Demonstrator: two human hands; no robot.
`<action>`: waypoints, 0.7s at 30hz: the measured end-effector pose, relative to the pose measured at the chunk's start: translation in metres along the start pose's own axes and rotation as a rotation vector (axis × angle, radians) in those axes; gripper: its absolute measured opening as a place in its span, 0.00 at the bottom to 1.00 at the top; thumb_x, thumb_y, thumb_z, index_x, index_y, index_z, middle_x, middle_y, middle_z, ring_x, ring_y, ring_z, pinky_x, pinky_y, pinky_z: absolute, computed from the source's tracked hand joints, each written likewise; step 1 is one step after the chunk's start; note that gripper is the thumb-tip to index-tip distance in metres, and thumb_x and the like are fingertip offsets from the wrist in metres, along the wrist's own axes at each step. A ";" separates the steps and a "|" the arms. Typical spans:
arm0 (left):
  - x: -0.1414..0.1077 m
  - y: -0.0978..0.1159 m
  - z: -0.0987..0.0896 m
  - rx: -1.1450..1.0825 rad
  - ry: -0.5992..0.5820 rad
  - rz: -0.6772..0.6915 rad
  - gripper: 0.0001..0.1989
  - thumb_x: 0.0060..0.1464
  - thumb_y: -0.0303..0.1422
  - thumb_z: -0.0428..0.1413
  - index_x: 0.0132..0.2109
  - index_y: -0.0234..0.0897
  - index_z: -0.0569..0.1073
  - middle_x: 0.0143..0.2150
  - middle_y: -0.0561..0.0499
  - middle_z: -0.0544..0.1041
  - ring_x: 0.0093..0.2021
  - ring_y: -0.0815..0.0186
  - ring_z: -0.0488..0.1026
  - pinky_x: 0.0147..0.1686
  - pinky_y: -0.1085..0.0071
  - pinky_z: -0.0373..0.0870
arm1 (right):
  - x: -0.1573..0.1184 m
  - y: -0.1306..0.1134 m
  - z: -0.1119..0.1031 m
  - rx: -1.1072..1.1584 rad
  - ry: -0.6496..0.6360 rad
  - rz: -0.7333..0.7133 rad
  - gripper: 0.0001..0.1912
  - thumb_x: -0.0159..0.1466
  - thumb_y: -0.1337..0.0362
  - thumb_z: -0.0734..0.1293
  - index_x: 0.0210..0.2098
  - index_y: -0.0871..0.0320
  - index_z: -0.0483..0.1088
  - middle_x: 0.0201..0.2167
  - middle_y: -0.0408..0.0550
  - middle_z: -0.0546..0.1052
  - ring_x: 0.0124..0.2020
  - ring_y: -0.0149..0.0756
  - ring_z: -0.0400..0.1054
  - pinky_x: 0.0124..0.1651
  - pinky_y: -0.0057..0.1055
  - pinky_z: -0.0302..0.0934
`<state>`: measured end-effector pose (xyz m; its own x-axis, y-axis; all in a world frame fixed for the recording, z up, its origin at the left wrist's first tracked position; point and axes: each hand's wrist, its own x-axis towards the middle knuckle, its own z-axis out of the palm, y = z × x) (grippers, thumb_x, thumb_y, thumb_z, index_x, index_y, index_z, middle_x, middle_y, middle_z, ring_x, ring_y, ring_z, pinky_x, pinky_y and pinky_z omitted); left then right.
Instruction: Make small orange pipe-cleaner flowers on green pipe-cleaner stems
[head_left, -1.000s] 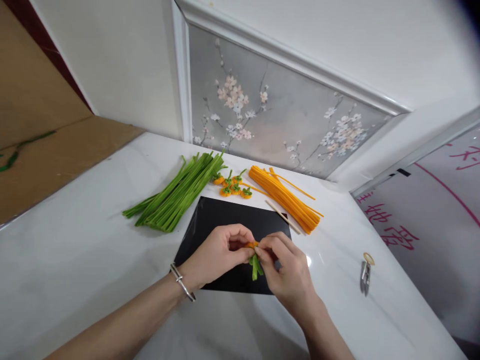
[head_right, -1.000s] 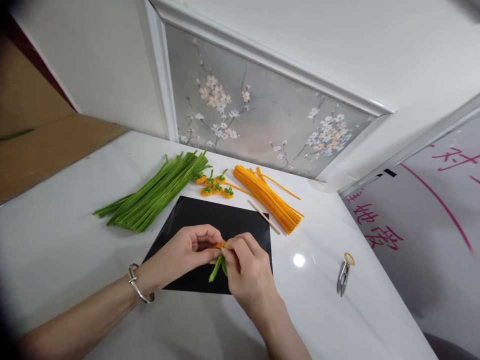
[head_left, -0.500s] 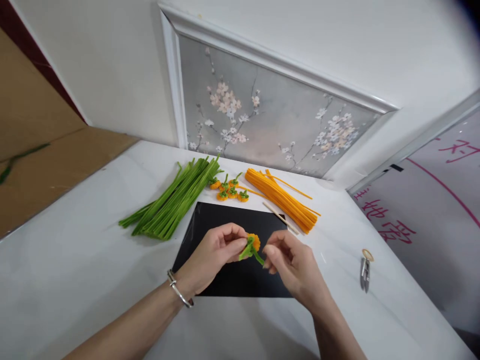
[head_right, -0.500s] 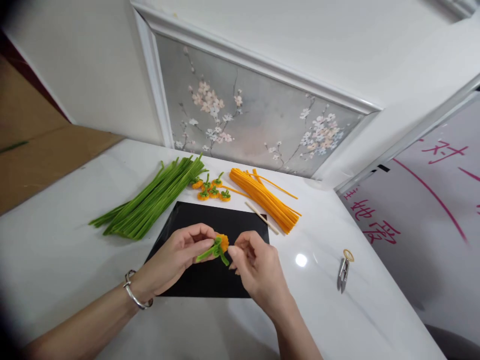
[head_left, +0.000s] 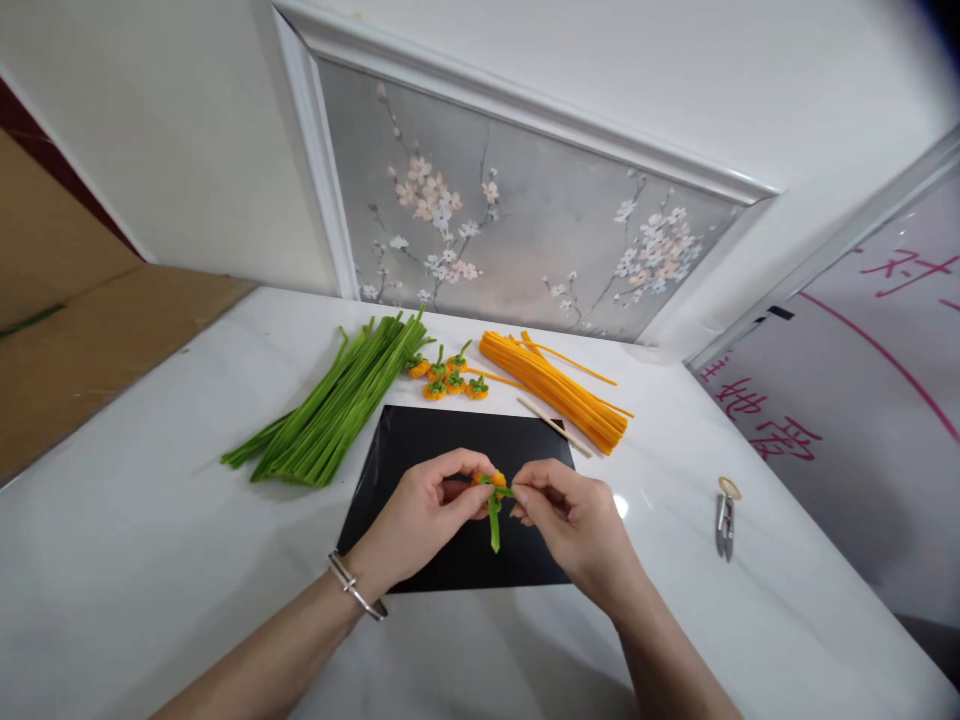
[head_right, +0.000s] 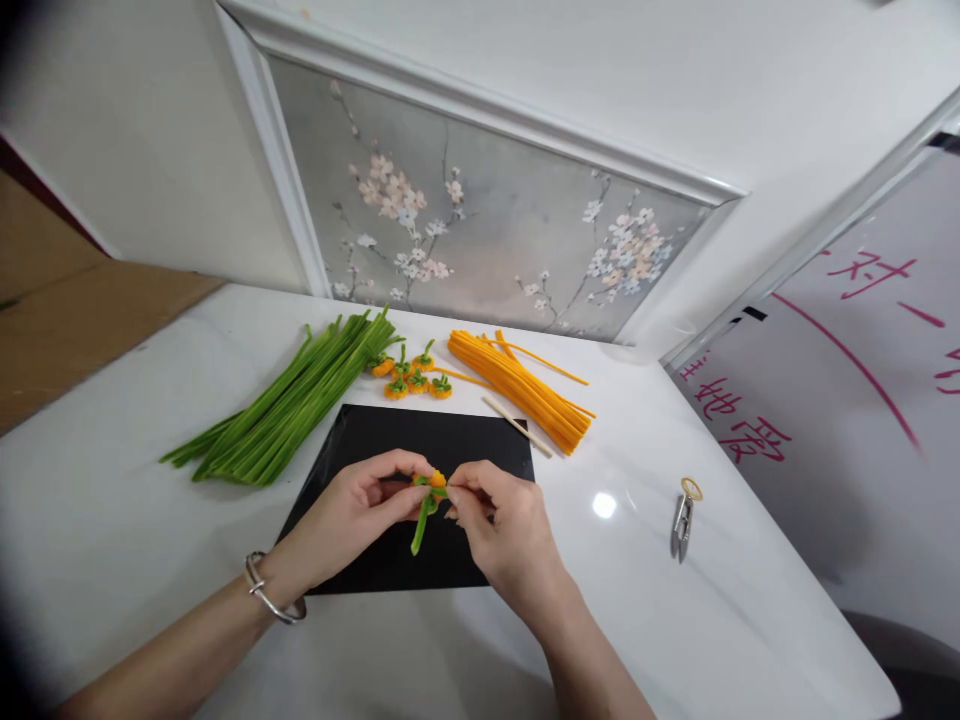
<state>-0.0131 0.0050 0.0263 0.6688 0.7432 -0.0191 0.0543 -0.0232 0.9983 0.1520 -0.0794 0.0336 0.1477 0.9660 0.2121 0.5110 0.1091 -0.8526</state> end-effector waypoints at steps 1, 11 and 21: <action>0.000 -0.002 0.000 0.027 0.024 0.022 0.06 0.56 0.33 0.56 0.40 0.36 0.73 0.37 0.52 0.74 0.36 0.67 0.73 0.39 0.70 0.74 | 0.000 0.001 0.001 -0.088 0.010 -0.071 0.06 0.66 0.66 0.61 0.37 0.56 0.71 0.31 0.45 0.77 0.31 0.32 0.73 0.35 0.26 0.67; -0.001 -0.010 0.006 0.261 0.124 0.176 0.05 0.57 0.29 0.53 0.37 0.36 0.74 0.37 0.50 0.76 0.36 0.66 0.74 0.37 0.72 0.73 | 0.001 0.003 0.013 -0.805 0.147 -0.453 0.11 0.65 0.72 0.60 0.31 0.59 0.72 0.29 0.50 0.74 0.28 0.36 0.66 0.31 0.30 0.57; -0.001 -0.004 0.004 0.213 0.126 0.115 0.05 0.55 0.30 0.54 0.35 0.34 0.74 0.34 0.50 0.76 0.34 0.66 0.74 0.36 0.71 0.72 | 0.002 -0.001 0.012 0.060 -0.036 0.179 0.10 0.63 0.60 0.63 0.28 0.58 0.66 0.17 0.39 0.67 0.16 0.27 0.60 0.20 0.24 0.55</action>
<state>-0.0109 0.0015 0.0219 0.5826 0.8047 0.1143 0.1473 -0.2429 0.9588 0.1415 -0.0745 0.0288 0.2008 0.9789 0.0379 0.4279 -0.0529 -0.9023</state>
